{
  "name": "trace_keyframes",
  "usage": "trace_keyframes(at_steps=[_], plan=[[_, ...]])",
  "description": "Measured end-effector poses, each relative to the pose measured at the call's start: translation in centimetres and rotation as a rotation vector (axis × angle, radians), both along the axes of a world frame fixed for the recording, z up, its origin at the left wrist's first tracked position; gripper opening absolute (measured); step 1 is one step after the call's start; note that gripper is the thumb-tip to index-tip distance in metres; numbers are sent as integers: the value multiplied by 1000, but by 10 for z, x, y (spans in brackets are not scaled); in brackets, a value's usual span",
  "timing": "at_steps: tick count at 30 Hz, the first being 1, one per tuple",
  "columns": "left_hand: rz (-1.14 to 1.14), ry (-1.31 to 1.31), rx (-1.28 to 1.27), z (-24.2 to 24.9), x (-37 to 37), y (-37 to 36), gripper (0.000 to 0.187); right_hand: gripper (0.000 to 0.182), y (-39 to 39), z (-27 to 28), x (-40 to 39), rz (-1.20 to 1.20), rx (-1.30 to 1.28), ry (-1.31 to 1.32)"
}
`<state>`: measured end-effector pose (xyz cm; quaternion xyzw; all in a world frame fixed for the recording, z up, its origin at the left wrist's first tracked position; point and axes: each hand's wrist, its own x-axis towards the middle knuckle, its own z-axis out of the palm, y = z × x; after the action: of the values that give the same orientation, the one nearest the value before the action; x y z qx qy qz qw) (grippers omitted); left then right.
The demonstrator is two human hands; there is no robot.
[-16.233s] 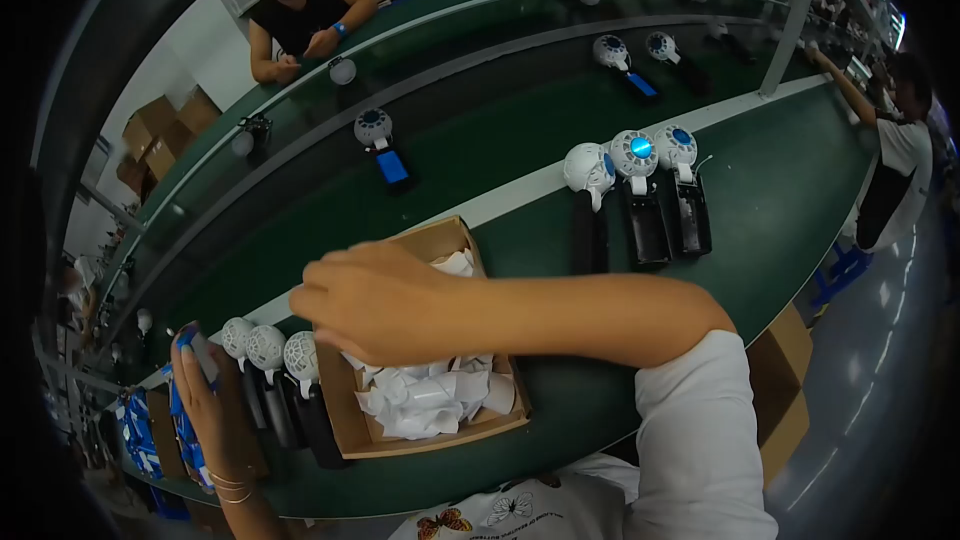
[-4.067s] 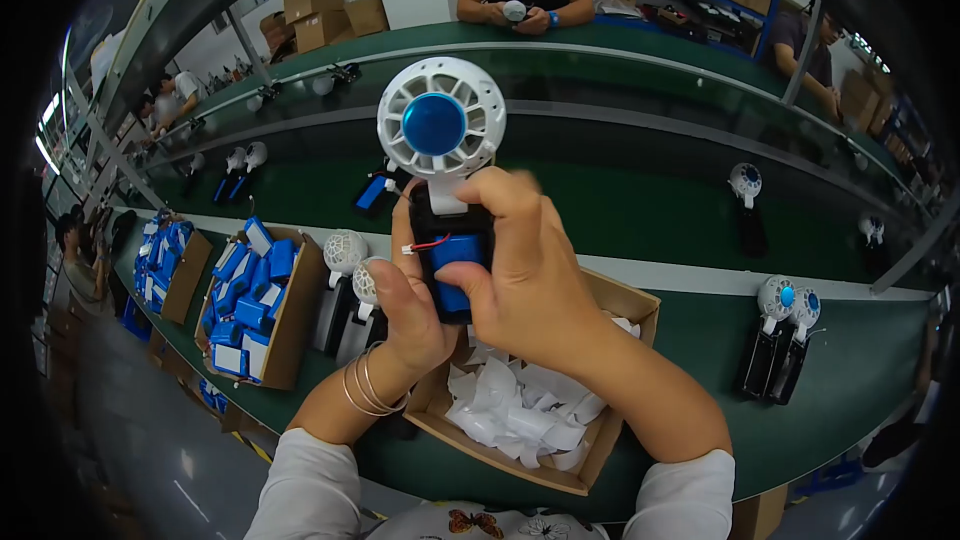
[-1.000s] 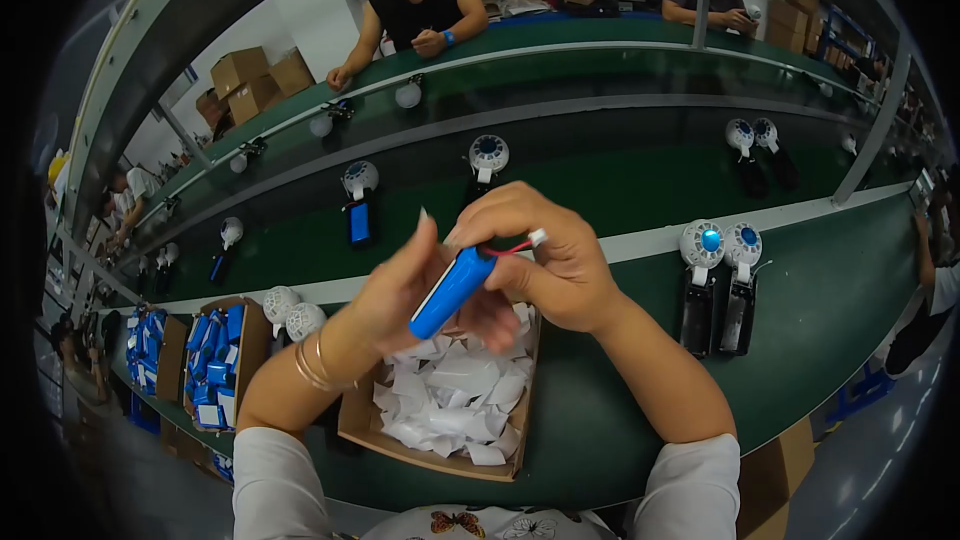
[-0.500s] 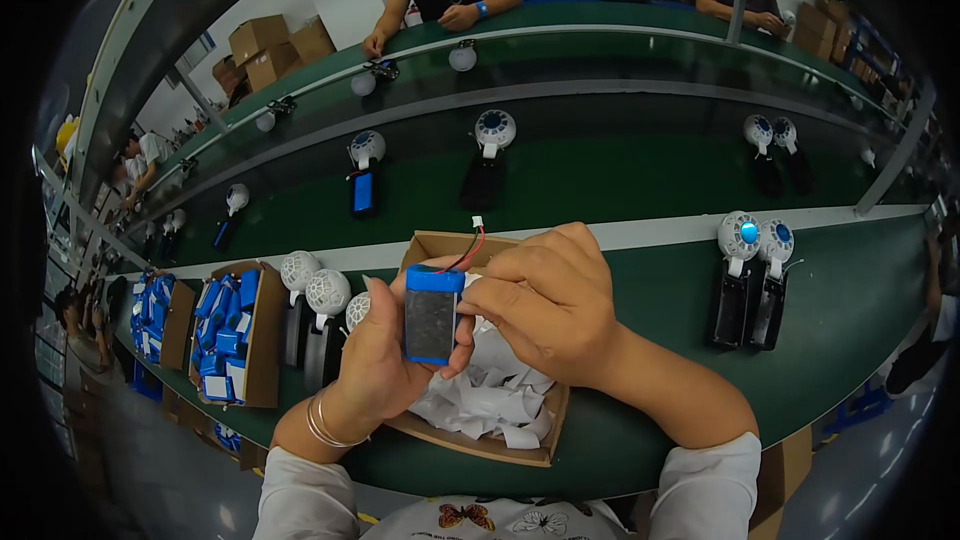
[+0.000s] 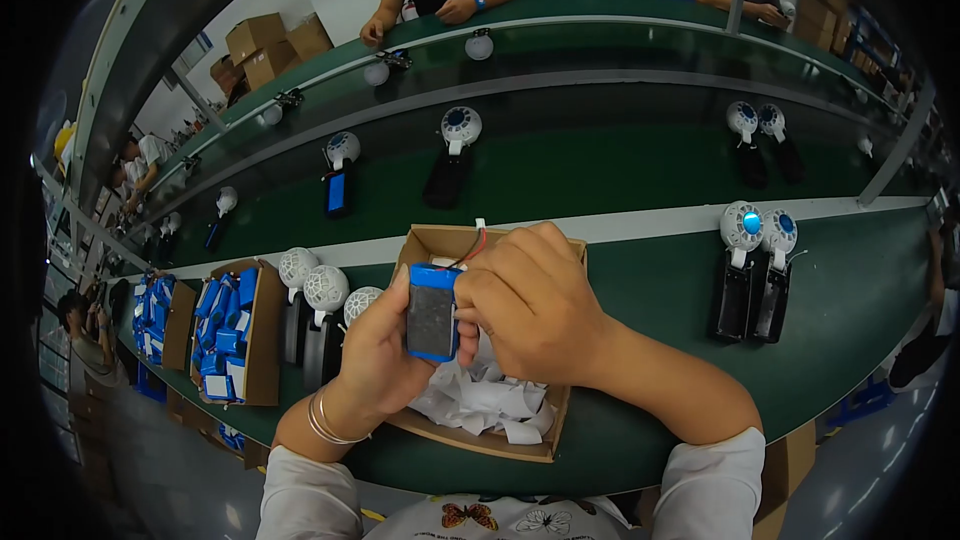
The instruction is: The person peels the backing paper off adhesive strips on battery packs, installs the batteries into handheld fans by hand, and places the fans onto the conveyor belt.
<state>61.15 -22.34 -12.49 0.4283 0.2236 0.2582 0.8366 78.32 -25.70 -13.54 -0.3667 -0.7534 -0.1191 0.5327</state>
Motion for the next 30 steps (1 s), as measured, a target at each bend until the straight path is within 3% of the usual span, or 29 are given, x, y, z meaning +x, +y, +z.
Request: trace_keyframes(at_steps=[2, 5, 11, 13, 16, 18, 20, 24, 27, 29, 30], plan=[[174, -8, -84, 6, 5, 1, 47, 18, -3, 0, -2, 20, -24, -49], [313, -57, 1, 5, 8, 15, 48, 15, -7, -5, -3, 99, 0, -134], [265, -135, -33, 6, 3, 31, 47, 21, -6, -13, 10, 415, -435, -335], [242, -149, -17, 6, 3, 34, 47, 22, -6, -14, 14, 391, -730, -266], [312, -44, 65, 8, 2, 31, 44, 28, 1, -21, 24, 444, -668, -233], [353, 93, 291, 9, 3, 30, 39, 20, 7, -19, 26, 378, -691, -163], [320, 137, 410, 10, 6, 28, 37, 12, 7, -7, 33, 330, -941, -73], [361, 300, 760, 13, 15, 16, 38, 7, 13, -16, 40, 330, -835, -9], [365, 271, 748, 13, 15, 18, 38, 8, 15, -19, 44, 580, -955, 166], [380, 269, 738, 14, 17, 19, 38, 13, 14, -9, 43, 365, -1212, 78], [397, 265, 725, 13, 17, 20, 39, 13, 15, -11, 44, 368, -1214, 78]])
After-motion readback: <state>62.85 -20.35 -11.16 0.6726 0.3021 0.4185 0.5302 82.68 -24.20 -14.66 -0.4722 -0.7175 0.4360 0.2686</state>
